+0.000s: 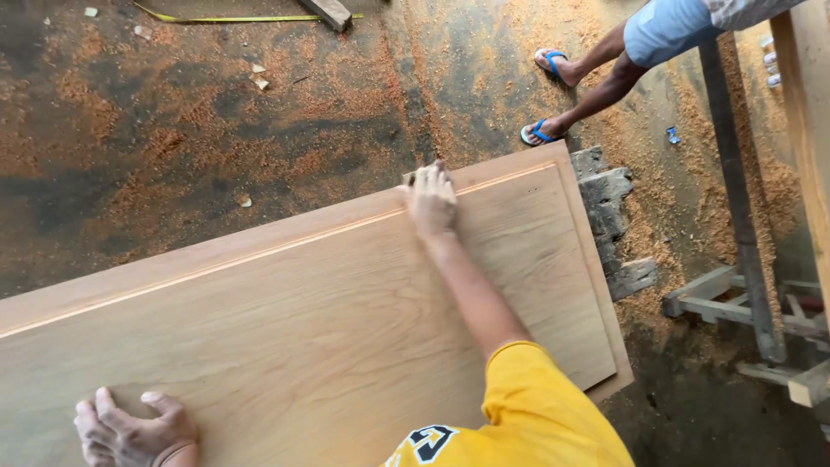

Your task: The person sands a large, light-colored wooden board using a sanding block. They work along the edges and across the surface, moving the block back and forth. The person repositions the board and continues sanding different sections, including the corners and the main face.

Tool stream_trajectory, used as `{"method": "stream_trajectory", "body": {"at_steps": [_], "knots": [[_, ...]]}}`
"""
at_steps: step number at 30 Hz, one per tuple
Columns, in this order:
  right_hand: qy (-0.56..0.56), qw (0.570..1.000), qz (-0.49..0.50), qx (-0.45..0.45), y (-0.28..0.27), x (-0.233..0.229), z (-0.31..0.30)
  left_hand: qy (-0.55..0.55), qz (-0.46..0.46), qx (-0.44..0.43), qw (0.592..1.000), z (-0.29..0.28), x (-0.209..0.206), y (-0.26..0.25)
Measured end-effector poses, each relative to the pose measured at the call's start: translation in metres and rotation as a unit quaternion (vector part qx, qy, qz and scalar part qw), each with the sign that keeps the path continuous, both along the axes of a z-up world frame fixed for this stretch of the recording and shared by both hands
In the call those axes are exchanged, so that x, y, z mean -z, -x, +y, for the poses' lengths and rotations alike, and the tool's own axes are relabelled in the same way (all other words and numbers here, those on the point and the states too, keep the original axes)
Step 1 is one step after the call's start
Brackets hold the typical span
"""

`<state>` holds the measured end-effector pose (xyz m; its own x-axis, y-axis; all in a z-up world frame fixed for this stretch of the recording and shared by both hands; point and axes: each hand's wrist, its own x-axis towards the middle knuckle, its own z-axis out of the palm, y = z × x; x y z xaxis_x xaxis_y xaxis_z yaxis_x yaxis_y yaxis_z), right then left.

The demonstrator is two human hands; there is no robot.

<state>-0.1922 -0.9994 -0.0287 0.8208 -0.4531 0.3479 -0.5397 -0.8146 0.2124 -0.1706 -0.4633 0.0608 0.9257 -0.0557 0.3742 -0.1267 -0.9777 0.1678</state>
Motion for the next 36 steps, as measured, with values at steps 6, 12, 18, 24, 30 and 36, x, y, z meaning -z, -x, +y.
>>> {"method": "stream_trajectory", "body": {"at_steps": [6,12,18,24,30,36], "knots": [[-0.128,0.947,0.06,0.289,0.046,0.062,-0.131,0.023,-0.018,-0.007,1.0,0.004,0.013,-0.003],[-0.081,0.964,0.051,0.247,-0.038,0.072,0.011,0.025,-0.014,-0.015,0.999,0.013,0.02,-0.005],[-0.146,0.945,0.021,0.292,0.018,0.027,-0.063,0.029,-0.027,-0.038,0.999,0.01,0.034,-0.005],[-0.143,0.973,0.012,0.182,-0.04,0.005,0.09,0.01,-0.045,-0.041,0.998,0.014,0.04,-0.002],[-0.217,0.961,-0.073,0.153,0.011,-0.028,0.027,0.038,-0.008,-0.056,0.998,0.011,0.047,-0.004],[-0.181,0.964,-0.027,0.193,0.022,0.043,-0.021,0.042,0.003,-0.096,0.994,0.009,0.062,-0.007]]}}
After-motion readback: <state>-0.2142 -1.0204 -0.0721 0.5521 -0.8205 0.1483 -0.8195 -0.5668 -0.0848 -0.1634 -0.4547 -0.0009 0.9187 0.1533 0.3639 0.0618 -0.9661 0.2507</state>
